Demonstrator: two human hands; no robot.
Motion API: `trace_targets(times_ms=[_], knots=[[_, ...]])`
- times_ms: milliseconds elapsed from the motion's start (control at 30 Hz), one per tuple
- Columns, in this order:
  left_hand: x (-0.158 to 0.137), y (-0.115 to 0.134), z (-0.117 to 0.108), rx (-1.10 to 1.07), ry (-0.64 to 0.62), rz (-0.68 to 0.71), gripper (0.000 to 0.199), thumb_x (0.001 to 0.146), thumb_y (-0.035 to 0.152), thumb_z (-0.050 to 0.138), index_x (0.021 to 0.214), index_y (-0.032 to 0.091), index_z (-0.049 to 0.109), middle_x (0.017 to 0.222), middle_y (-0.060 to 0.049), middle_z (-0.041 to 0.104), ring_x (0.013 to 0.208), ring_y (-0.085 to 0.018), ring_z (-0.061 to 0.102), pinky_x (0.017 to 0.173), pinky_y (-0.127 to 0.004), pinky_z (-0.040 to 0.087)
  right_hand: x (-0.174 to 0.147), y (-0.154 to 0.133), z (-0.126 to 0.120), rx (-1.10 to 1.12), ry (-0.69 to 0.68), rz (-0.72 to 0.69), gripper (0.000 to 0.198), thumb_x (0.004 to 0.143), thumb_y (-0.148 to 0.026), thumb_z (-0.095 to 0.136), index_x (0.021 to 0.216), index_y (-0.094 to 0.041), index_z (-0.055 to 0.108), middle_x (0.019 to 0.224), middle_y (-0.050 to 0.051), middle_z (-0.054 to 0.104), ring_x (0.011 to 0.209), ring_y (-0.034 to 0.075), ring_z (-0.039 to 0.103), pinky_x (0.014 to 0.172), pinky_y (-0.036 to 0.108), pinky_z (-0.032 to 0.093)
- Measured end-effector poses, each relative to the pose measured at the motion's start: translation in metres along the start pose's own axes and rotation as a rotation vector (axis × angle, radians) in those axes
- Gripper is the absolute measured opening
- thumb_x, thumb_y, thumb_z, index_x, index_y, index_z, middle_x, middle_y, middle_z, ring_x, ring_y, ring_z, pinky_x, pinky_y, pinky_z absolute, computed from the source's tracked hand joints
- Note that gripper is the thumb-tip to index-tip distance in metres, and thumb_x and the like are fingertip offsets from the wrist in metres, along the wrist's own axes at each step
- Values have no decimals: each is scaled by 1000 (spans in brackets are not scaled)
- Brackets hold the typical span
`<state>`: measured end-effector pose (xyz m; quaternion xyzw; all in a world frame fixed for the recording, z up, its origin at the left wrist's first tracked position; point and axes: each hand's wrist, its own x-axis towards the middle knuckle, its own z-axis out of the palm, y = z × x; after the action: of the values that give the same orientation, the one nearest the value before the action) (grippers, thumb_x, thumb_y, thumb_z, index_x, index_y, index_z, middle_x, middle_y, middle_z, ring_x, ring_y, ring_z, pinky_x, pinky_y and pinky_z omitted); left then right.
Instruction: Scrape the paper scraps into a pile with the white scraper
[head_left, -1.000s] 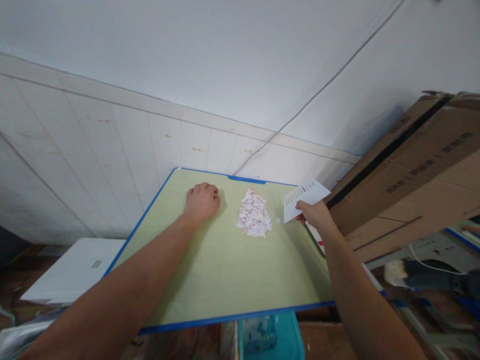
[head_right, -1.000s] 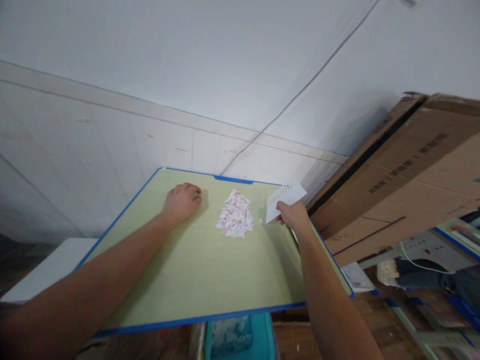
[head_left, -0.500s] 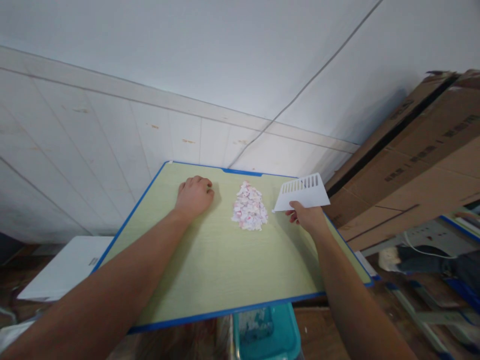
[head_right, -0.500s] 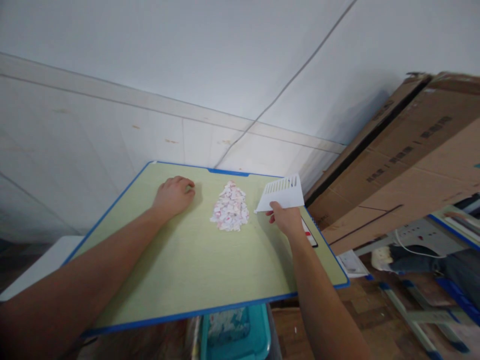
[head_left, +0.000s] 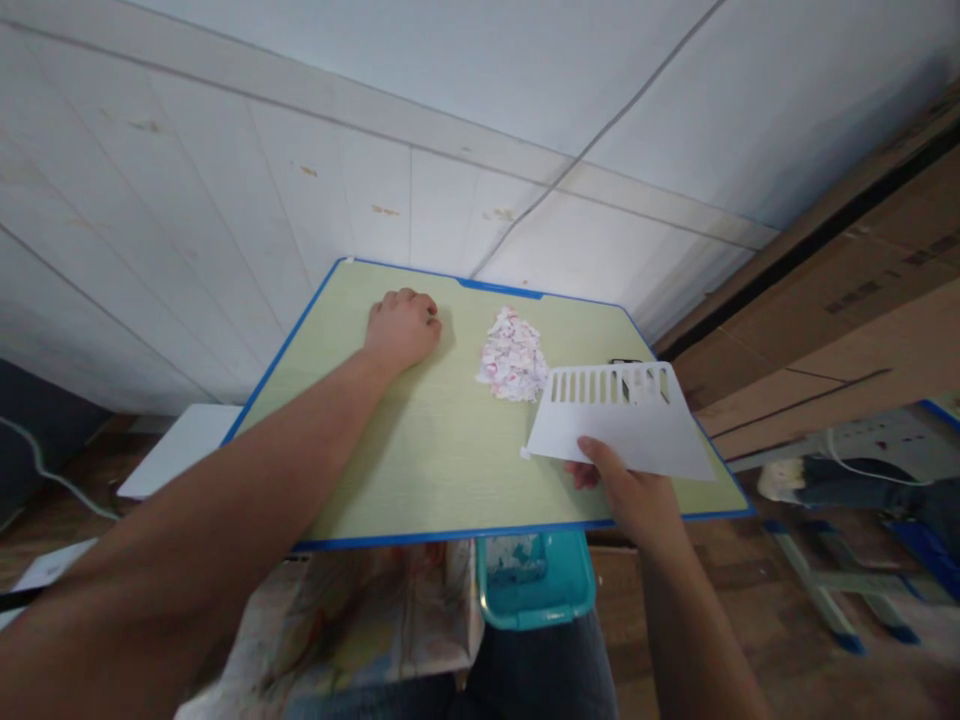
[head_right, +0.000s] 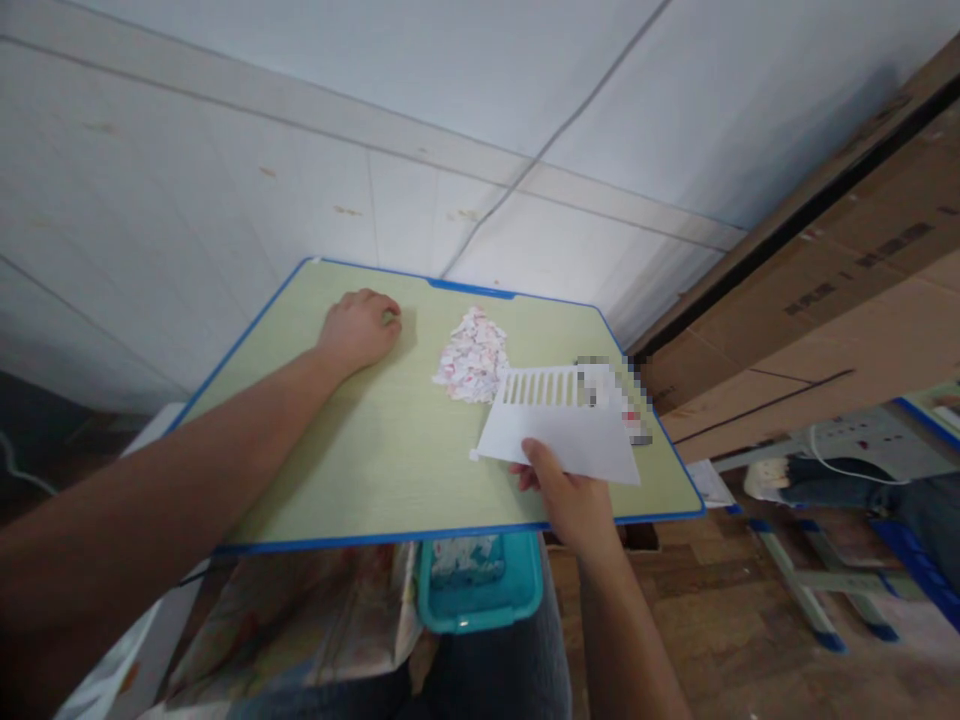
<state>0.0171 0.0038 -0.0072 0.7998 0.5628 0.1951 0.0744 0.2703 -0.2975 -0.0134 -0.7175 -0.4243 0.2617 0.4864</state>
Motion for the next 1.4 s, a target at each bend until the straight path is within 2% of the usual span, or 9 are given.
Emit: trace_targets(times_ms=[100,267,433,567,833,933,1133,1267,1400], knots=[[2,-2,4,-24,16,-2,48,111,29,61,147,21,92,165,-22,81,160,-46,67,138,-65,54,-10,-2,0,-3,-58,-34,42,101,-57,85,70,-29,81,69,5,81,64,26,76,74,38,70],[5,-4,6,-39,22,-13,49,109,31,62,148,22,91,165,-21,79,159,-46,65,139,-65,52,-21,4,-11,46,-40,-12,45,98,-48,88,59,-30,72,66,4,78,67,27,79,79,40,72],[6,-5,5,-39,11,-7,50,110,32,61,148,19,91,166,-22,79,161,-47,65,140,-66,52,-21,10,-16,109,-88,55,32,85,-48,93,65,-30,75,61,5,77,62,29,76,69,42,73],[7,-5,6,-15,4,-11,51,111,32,59,149,20,90,167,-22,79,162,-47,64,139,-65,53,-18,12,-17,128,-159,72,27,87,-46,91,69,-30,79,63,6,80,64,31,79,73,44,75],[5,1,-4,8,-15,-12,53,111,29,59,151,18,91,168,-26,79,162,-48,68,138,-66,56,-11,-6,-13,180,-287,64,21,80,-45,89,71,-30,77,60,4,77,58,28,75,62,40,69],[5,3,-7,-1,-27,-11,54,110,29,59,152,17,91,170,-28,78,164,-50,67,138,-68,56,-9,-9,-11,177,-275,59,19,79,-44,87,71,-29,78,59,4,76,56,26,73,62,38,65],[8,4,-4,7,-25,-16,57,110,33,57,155,18,89,172,-27,76,165,-49,65,139,-65,54,-5,-4,-9,198,-144,74,23,68,-51,82,69,-31,71,54,2,68,47,24,63,54,39,61],[7,4,-5,25,-26,-13,56,111,32,56,154,18,89,171,-27,76,165,-48,65,138,-66,54,-5,0,-8,151,-115,2,26,76,-52,84,65,-32,70,55,3,70,56,26,70,65,39,67],[5,5,-10,51,-53,-10,56,111,31,55,154,18,89,171,-27,77,164,-47,67,137,-64,55,-4,8,-7,23,-50,-103,51,98,-60,80,55,-34,67,64,9,78,73,30,79,86,43,74]])
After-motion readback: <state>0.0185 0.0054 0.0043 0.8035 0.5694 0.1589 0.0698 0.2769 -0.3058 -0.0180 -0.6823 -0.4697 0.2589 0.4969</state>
